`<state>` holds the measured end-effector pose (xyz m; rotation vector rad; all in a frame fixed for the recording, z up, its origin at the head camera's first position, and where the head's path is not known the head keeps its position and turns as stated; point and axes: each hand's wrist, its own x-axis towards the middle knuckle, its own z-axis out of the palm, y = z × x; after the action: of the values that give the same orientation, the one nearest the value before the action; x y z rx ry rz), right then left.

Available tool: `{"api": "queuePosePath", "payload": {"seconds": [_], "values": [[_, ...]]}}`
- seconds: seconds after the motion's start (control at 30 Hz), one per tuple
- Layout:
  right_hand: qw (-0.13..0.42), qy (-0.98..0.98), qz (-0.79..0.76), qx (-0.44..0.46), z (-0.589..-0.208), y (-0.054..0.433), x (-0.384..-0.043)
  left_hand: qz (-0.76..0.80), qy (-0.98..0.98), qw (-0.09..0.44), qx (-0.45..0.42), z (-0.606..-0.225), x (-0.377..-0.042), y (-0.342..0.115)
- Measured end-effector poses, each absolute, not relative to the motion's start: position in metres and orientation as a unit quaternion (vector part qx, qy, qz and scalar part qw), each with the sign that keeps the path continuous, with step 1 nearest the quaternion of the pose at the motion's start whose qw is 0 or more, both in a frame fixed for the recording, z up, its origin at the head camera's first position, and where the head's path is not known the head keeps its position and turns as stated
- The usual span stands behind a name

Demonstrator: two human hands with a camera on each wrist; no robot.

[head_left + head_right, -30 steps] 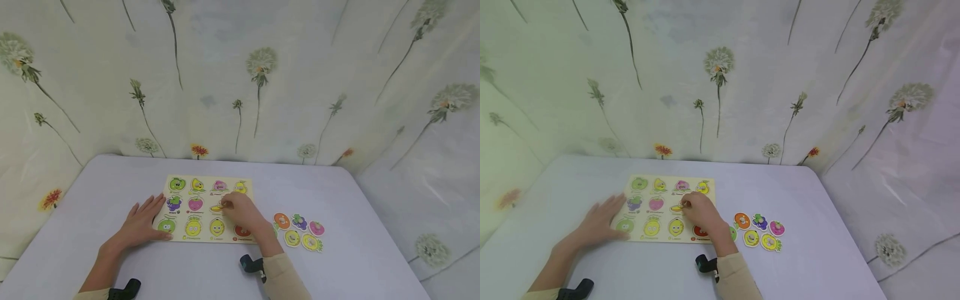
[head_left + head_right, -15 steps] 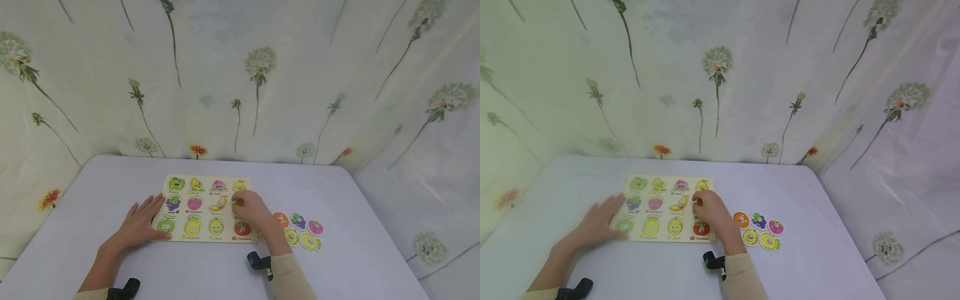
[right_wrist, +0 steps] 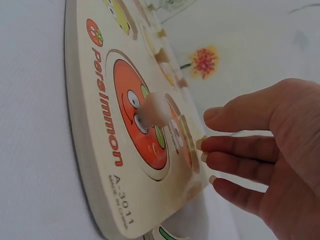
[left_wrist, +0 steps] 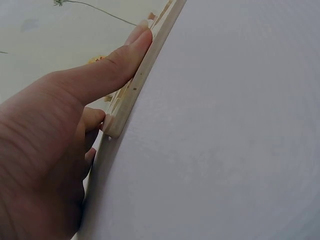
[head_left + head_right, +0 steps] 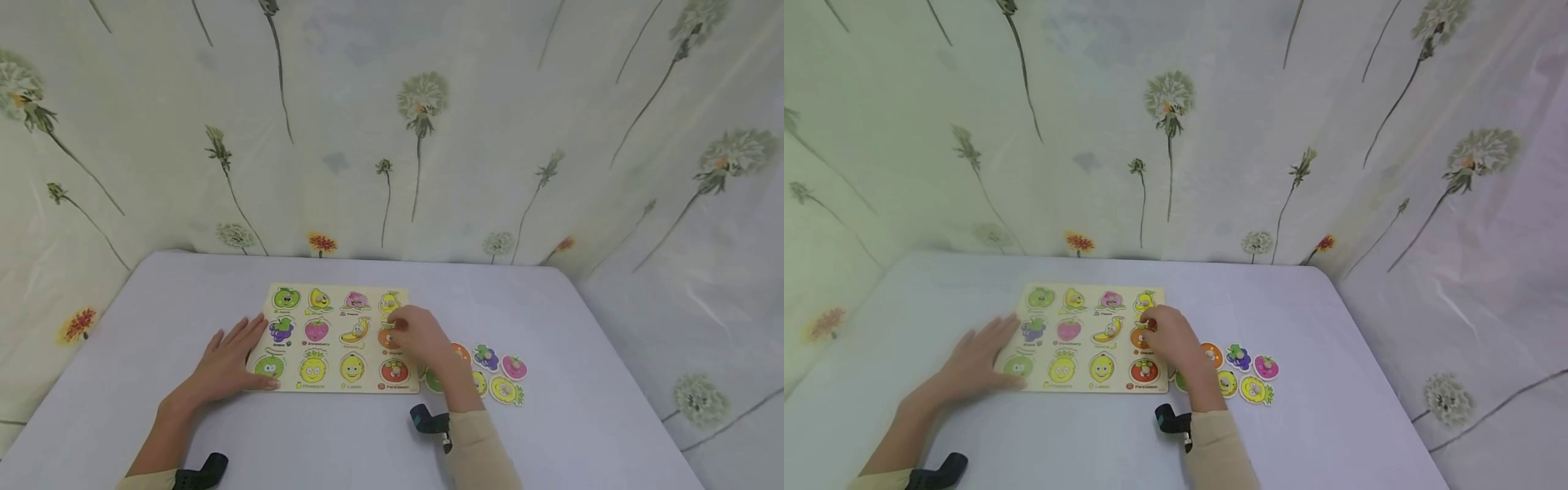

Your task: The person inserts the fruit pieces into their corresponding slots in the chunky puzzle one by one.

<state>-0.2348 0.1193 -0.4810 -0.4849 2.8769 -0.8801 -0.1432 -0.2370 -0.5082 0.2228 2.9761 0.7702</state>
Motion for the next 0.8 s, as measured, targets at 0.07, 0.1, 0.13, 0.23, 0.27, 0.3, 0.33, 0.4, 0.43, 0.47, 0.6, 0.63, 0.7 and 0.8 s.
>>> {"api": "queuePosePath", "payload": {"seconds": [0.07,0.1,0.13,0.23,0.27,0.3,0.33,0.4,0.43,0.47,0.6,0.63,0.7,0.8], "values": [[0.049,0.945,-0.289,-0.148,-0.481,0.122,-0.236,0.251,0.965,0.030,0.072,-0.507,-0.143,-0.237],[0.050,0.944,-0.292,-0.143,-0.480,0.123,-0.236,0.252,0.965,0.030,0.072,-0.507,-0.142,-0.237],[0.053,0.944,-0.297,-0.136,-0.480,0.125,-0.237,0.253,0.964,0.030,0.073,-0.506,-0.142,-0.237],[0.056,0.942,-0.305,-0.126,-0.479,0.130,-0.237,0.256,0.963,0.030,0.073,-0.505,-0.142,-0.236],[0.057,0.942,-0.307,-0.122,-0.478,0.132,-0.237,0.256,0.963,0.029,0.074,-0.505,-0.141,-0.236],[0.059,0.942,-0.308,-0.118,-0.478,0.133,-0.237,0.257,0.963,0.030,0.074,-0.506,-0.142,-0.236],[0.059,0.943,-0.306,-0.115,-0.477,0.134,-0.237,0.257,0.963,0.029,0.074,-0.506,-0.142,-0.236],[0.060,0.944,-0.304,-0.112,-0.476,0.137,-0.237,0.256,0.963,0.029,0.074,-0.507,-0.142,-0.236],[0.060,0.945,-0.303,-0.111,-0.476,0.138,-0.237,0.255,0.964,0.029,0.074,-0.508,-0.142,-0.236],[0.059,0.946,-0.301,-0.110,-0.475,0.139,-0.237,0.255,0.964,0.029,0.074,-0.508,-0.142,-0.237],[0.062,0.947,-0.299,-0.098,-0.475,0.145,-0.238,0.254,0.964,0.029,0.075,-0.508,-0.143,-0.236],[0.062,0.947,-0.300,-0.094,-0.474,0.147,-0.238,0.254,0.964,0.029,0.074,-0.508,-0.143,-0.236],[0.064,0.948,-0.301,-0.086,-0.474,0.150,-0.238,0.254,0.964,0.029,0.075,-0.508,-0.143,-0.236],[0.063,0.948,-0.302,-0.083,-0.474,0.154,-0.238,0.253,0.964,0.029,0.076,-0.508,-0.143,-0.236]]}}
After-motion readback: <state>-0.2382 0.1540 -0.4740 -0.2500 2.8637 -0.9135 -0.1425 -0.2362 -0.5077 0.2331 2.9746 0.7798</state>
